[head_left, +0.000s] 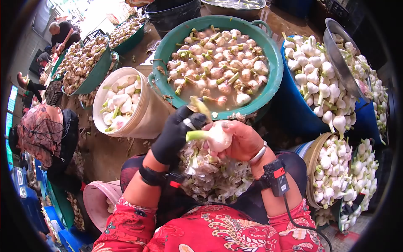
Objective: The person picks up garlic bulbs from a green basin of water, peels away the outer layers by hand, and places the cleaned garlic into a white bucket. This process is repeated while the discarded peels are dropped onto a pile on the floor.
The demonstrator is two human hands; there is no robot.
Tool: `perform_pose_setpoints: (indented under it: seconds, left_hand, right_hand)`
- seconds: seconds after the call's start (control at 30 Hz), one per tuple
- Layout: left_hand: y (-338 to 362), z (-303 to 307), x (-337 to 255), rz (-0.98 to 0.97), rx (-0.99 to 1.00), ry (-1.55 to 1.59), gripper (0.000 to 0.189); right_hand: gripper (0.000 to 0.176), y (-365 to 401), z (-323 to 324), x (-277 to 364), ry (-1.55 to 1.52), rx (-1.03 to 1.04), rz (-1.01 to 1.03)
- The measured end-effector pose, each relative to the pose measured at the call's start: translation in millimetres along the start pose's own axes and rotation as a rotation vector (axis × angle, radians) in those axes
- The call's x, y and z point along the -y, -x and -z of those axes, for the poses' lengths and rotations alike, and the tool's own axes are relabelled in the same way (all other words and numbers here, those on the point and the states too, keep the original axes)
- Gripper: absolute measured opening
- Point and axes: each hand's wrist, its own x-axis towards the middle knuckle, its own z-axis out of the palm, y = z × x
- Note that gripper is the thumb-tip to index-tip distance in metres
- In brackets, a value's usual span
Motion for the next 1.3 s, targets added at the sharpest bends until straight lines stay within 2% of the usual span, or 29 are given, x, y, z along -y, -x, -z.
perform_pose_setpoints:
  seconds: [0.03,0.1,0.17,0.23,0.3,0.33,0.37,0.43,0.47,0.5,0.57,0.6,0.63,0.67,0.7,0.77,0.8,0.83,0.9,0.93,0.97,1.0,1.03,1.07,1.1,1.13,1.17,1.23,1.3]
  left_hand:
    - [-2,7,-2,-0.048,0.0,-0.08,0.026]
    - [-1,18,-1,0.112,0.071,0.049,0.03]
    - [3,6,-2,0.128,0.056,0.108,0.031]
    - [3,-2,0,0.147,0.029,0.177,0.031]
    - [-1,-3,2,0.037,0.032,0.182,0.029]
    - [-2,-9,0,0.014,-0.026,0.221,0.023]
    - [-3,-8,-2,0.016,-0.026,0.222,0.023]
    - [-4,-4,-5,0.01,-0.037,-0.038,0.02]
    - [-5,-3,-3,0.012,-0.041,-0.038,0.02]
    - [-9,-1,1,0.007,-0.082,0.054,0.02]
    - [-14,8,0,-0.029,-0.157,0.187,0.025]
    - [-14,13,-4,-0.112,-0.183,0.142,0.027]
    - [-14,16,-9,-0.196,-0.208,0.094,0.029]
    - [-12,15,-14,-0.227,-0.262,-0.118,0.032]
    - [-12,18,-15,-0.234,-0.267,-0.126,0.032]
    - [-12,22,-8,-0.04,-0.224,0.394,0.032]
    - [-12,23,0,-0.18,-0.217,0.114,0.031]
    - [-13,26,10,-0.178,-0.215,0.117,0.031]
    - [-15,27,18,-0.583,-0.203,-0.448,0.028]
    - [-11,25,13,-0.583,-0.197,-0.446,0.028]
    - [-6,24,6,-0.447,-0.211,-0.453,0.026]
    - [-2,22,-1,-0.308,-0.224,-0.462,0.025]
    - [-2,25,0,-0.307,-0.22,-0.464,0.025]
    - [-2,28,3,-0.24,-0.135,-0.148,0.024]
    - [-2,28,2,-0.168,-0.048,0.168,0.024]
    - [-2,26,0,-0.163,-0.045,0.17,0.024]
    - [-1,22,-3,-0.126,-0.026,0.188,0.024]
    - [-2,16,-3,-0.086,0.0,0.21,0.025]
    - [-2,13,-1,-0.12,0.018,0.288,0.018]
  right_hand:
    - [0.05,0,-2,2,0.045,-0.087,0.095]
    - [0.048,1,-1,10,0.072,-0.111,0.152]
    - [0.045,-1,-2,10,0.177,-0.274,0.263]
    - [0.043,-4,-2,9,0.167,-0.264,0.255]
    - [0.038,-9,-6,6,0.173,-0.271,0.271]
    - [0.029,-10,-9,6,0.138,-0.317,0.274]
    - [0.029,-14,-3,3,0.138,-0.318,0.273]
    - [0.019,-26,0,-2,0.368,-0.437,0.46]
    - [0.011,-23,-1,-2,0.717,-0.58,0.53]
    - [0.011,-18,-13,3,0.718,-0.574,0.528]
    - [0.007,-13,-31,9,1.815,-0.608,1.138]
    - [0.005,-12,-33,2,1.764,-0.431,1.057]
    - [0.008,-9,-32,-6,1.934,-0.337,0.711]
    - [0.01,-10,-18,-22,1.903,-0.327,0.476]
    - [0.014,-13,-4,-33,1.857,-0.319,0.243]
    - [0.014,-10,3,-27,1.779,-0.325,0.177]
    - [0.014,-7,6,-25,1.704,-0.329,0.101]
    - [0.014,-6,5,-22,1.704,-0.332,0.097]
    - [0.015,-4,2,-16,1.69,-0.309,0.027]
    - [0.017,-8,-4,-15,1.579,-0.461,0.09]
    - [0.018,-11,-1,-11,1.342,-0.52,0.134]
    - [0.019,-13,-4,-7,1.099,-0.518,0.211]
    - [0.022,-14,-8,-2,0.853,-0.511,0.282]
    - [0.022,-13,-11,2,0.851,-0.513,0.282]
    - [0.029,-12,-14,5,0.592,-0.501,0.278]
    - [0.038,-10,-15,7,0.332,-0.486,0.271]
    - [0.038,-10,-15,6,0.33,-0.495,0.271]
    - [0.049,-12,-16,4,0.319,-0.337,0.318]
    - [0.051,-9,-14,7,0.287,-0.342,0.364]
